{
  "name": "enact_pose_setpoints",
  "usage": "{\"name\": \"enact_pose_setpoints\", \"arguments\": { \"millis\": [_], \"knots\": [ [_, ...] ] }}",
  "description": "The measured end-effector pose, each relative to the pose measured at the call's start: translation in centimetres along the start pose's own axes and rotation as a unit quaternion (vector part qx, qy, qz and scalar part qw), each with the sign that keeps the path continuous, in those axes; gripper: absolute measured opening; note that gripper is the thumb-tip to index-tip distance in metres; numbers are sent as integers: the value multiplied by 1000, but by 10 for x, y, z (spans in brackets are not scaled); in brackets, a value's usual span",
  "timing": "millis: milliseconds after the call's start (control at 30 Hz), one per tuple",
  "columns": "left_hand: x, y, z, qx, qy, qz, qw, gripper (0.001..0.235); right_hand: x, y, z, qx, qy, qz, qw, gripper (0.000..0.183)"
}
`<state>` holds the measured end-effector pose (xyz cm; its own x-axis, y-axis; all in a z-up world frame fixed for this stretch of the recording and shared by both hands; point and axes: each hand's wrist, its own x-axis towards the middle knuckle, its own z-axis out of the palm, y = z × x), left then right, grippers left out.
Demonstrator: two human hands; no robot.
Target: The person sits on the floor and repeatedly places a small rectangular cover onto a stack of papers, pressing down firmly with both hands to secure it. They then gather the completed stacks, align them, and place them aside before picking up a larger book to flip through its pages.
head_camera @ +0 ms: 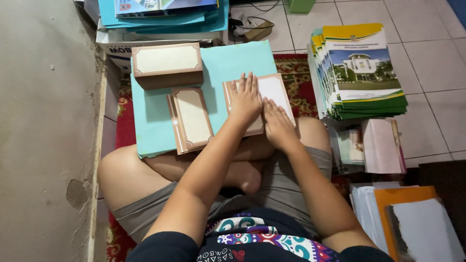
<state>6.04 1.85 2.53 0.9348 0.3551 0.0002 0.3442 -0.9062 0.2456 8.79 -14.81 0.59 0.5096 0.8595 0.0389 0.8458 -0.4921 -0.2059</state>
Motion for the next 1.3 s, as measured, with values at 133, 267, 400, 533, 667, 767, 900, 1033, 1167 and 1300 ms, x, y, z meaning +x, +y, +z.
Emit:
{"name": "enact_pose_setpoints", "arguments": {
  "millis": [133, 267, 400, 533, 667, 767, 900, 1033, 1167, 1300],
  "knots": [
    [-29, -1, -5, 1, 2, 5, 1000, 63, 48, 21, 5, -4, 6, -19, 1000, 64],
    [-62, 2, 1, 4, -2, 10, 1000, 64, 94, 42, 16, -6, -5, -39, 999, 62],
    [-66, 3, 10, 5, -2, 15, 1000, 66, 94, 35, 10, -15, 5, -40, 999, 64],
    [-32, -3, 11, 19, -4, 18, 1000, 65, 48, 16, 11, -17, 38, -38, 998, 64],
    [14, -8, 19, 26, -19, -3, 999, 67, -4, 0, 11, -29, 67, -24, 997, 66],
    [25, -5, 12, 22, 2, -8, 1000, 67, -16, -3, 7, -27, 47, -13, 998, 61],
    [12, -2, 2, 9, 33, 0, 999, 65, -6, -2, 4, -4, 37, -15, 999, 63],
    [-21, -7, 8, 7, 29, 8, 1000, 65, 31, 10, 12, 21, 43, -16, 999, 65],
    [-49, -3, 18, 29, 75, 6, 997, 65, 70, 19, 10, 20, 36, -35, 999, 58],
    [-60, 3, 19, 23, 52, 13, 998, 66, 94, 42, 24, 86, 126, -67, 986, 54]
  ]
}}
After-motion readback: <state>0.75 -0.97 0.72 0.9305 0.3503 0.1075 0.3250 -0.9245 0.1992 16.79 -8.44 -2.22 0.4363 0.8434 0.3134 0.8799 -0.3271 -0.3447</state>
